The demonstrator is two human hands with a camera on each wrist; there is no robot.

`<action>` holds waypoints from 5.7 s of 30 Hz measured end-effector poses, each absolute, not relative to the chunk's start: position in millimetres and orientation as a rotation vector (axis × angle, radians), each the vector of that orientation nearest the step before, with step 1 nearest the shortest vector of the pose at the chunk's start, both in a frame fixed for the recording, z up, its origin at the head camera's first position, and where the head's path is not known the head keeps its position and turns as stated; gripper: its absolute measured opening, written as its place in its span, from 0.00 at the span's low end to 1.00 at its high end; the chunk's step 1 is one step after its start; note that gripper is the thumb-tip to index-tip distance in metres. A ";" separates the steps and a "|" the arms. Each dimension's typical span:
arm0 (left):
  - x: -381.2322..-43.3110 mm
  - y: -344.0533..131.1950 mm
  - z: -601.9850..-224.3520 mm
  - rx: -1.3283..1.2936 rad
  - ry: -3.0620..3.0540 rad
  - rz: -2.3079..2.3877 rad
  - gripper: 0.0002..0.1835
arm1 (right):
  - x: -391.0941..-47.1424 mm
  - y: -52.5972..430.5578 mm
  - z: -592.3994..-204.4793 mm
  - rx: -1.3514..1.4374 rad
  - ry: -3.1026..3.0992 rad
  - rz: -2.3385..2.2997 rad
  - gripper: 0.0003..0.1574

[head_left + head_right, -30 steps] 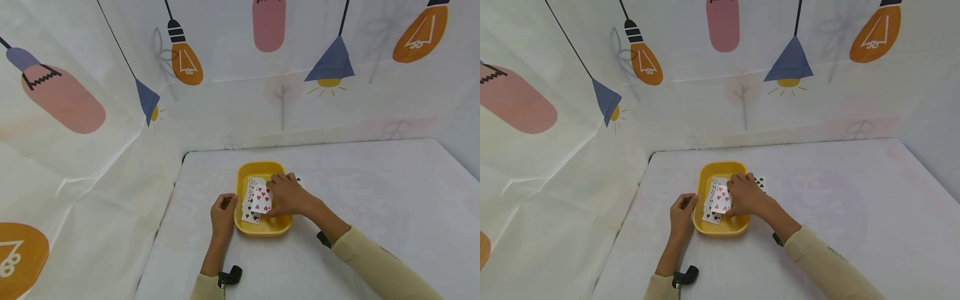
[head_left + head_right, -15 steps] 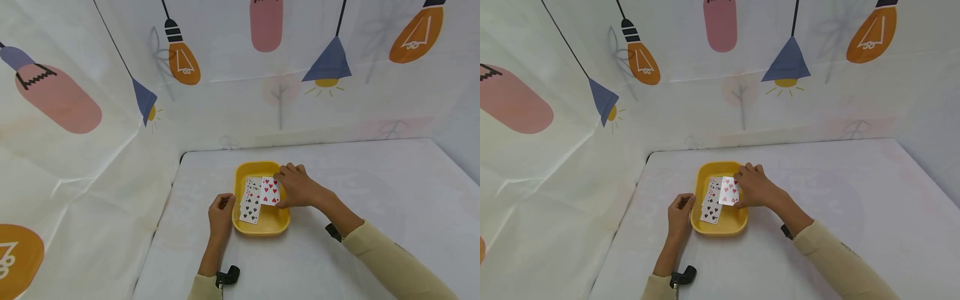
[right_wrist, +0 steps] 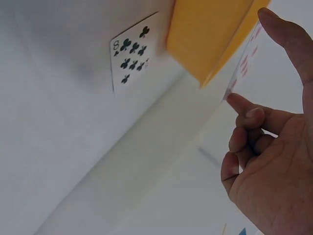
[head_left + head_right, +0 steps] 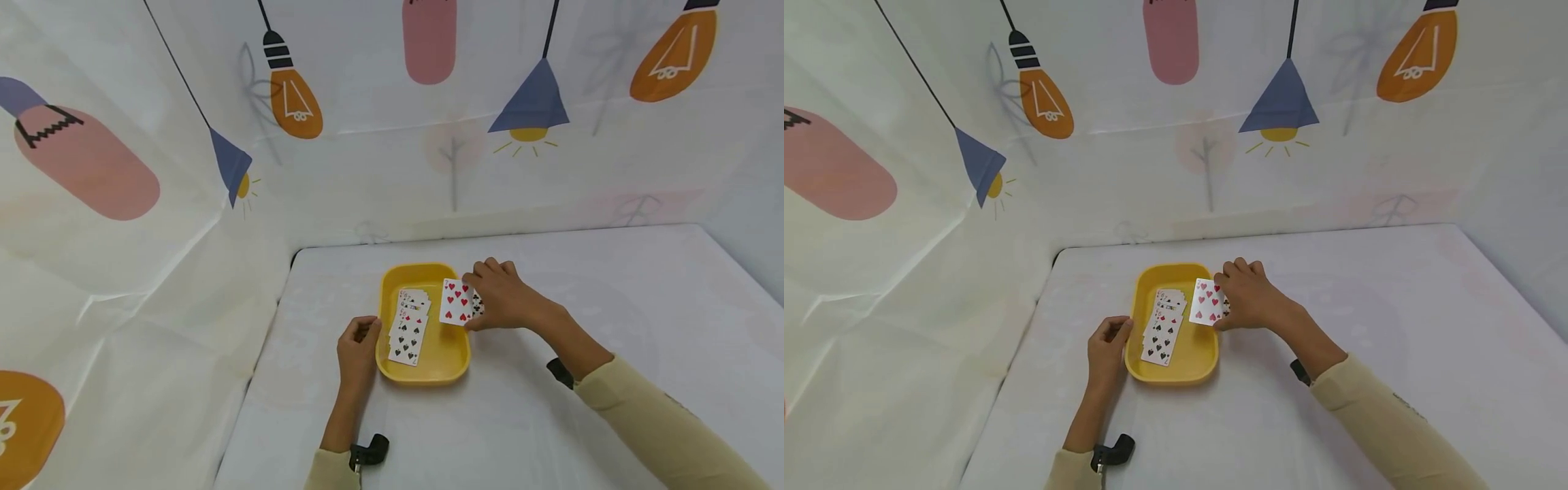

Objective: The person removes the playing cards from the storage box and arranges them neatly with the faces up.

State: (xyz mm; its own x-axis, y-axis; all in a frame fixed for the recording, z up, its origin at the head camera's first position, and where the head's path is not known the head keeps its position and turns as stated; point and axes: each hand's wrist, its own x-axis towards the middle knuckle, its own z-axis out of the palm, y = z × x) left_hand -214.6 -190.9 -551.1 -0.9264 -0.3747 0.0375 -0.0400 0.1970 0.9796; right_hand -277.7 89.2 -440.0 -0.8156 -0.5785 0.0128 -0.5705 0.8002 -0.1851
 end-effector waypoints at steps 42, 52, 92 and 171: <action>-217.0 -191.5 -552.5 0.420 -2.206 -1.797 0.10 | -308.5 173.7 -472.2 -0.743 2.907 -0.237 0.53; -216.9 -191.6 -552.8 0.392 -2.193 -1.801 0.11 | -310.5 183.0 -478.8 -0.761 2.891 -0.255 0.52; -219.7 -191.7 -550.6 0.401 -2.214 -1.792 0.11 | -319.7 180.3 -499.5 -0.624 2.804 -0.230 0.53; -219.2 -187.1 -540.6 0.417 -2.183 -1.805 0.10 | -259.1 -1.5 -502.2 -1.033 2.875 -0.139 0.50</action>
